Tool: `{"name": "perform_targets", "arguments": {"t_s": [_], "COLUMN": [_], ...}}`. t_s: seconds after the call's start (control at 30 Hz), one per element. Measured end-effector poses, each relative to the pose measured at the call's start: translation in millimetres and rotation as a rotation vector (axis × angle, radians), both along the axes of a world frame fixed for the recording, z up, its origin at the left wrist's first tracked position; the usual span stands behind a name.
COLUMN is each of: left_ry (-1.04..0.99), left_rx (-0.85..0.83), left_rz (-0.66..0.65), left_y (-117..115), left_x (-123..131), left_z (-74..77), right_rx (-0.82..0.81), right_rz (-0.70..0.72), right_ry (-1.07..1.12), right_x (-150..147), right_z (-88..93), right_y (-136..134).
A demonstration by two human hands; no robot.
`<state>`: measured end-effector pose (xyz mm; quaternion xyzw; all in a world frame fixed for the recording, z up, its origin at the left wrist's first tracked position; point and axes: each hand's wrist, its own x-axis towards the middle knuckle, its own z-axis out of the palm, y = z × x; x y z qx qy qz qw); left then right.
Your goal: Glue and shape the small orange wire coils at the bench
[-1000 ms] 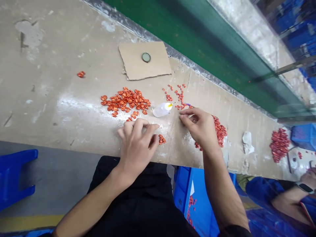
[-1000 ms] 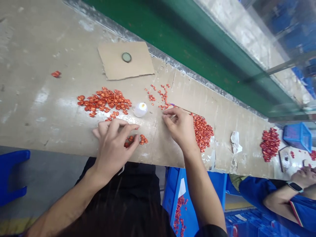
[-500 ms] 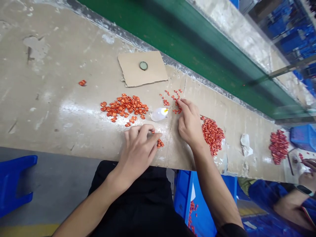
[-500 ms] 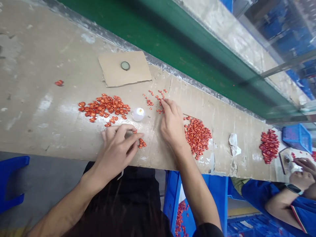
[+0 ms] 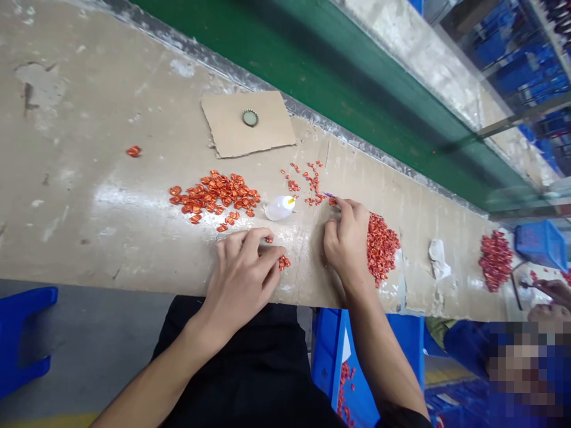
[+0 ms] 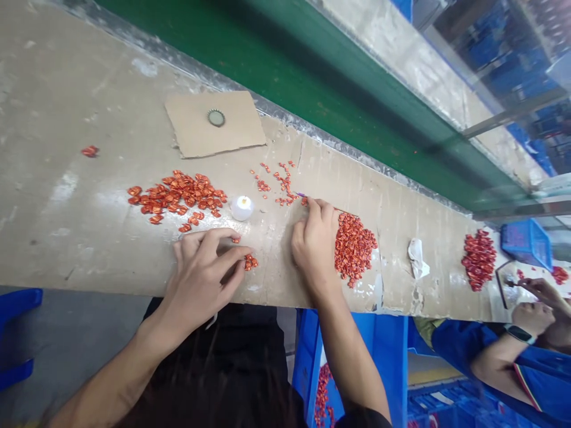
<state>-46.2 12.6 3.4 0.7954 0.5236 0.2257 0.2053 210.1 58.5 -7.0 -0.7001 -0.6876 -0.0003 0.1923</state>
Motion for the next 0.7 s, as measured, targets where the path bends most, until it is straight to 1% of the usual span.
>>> {"name": "perform_targets", "arguments": {"t_s": [0.17, 0.33, 0.47, 0.57, 0.7], "left_ry": [-0.02, -0.009, -0.008, 0.005, -0.01], "left_rx": [0.019, 0.027, 0.019, -0.001, 0.006], "left_rz": [0.037, 0.039, 0.036, 0.034, 0.038], "left_y": [-2, -3, -3, -2, -1], "left_x": [0, 0, 0, 0, 1], "left_z": [-2.7, -4.7, -4.1, -2.5, 0.2], "right_rx": [0.018, 0.006, -0.007, -0.052, -0.087], "right_rz": [0.045, 0.119, 0.156, 0.197, 0.279], "right_ry": [0.039, 0.1, 0.098, 0.082, 0.123], "right_x": [-10, -15, -16, -15, -15], "right_z": [-3.3, -3.2, -2.5, 1.0, 9.7], "right_y": [13, 22, 25, 17, -9]}}
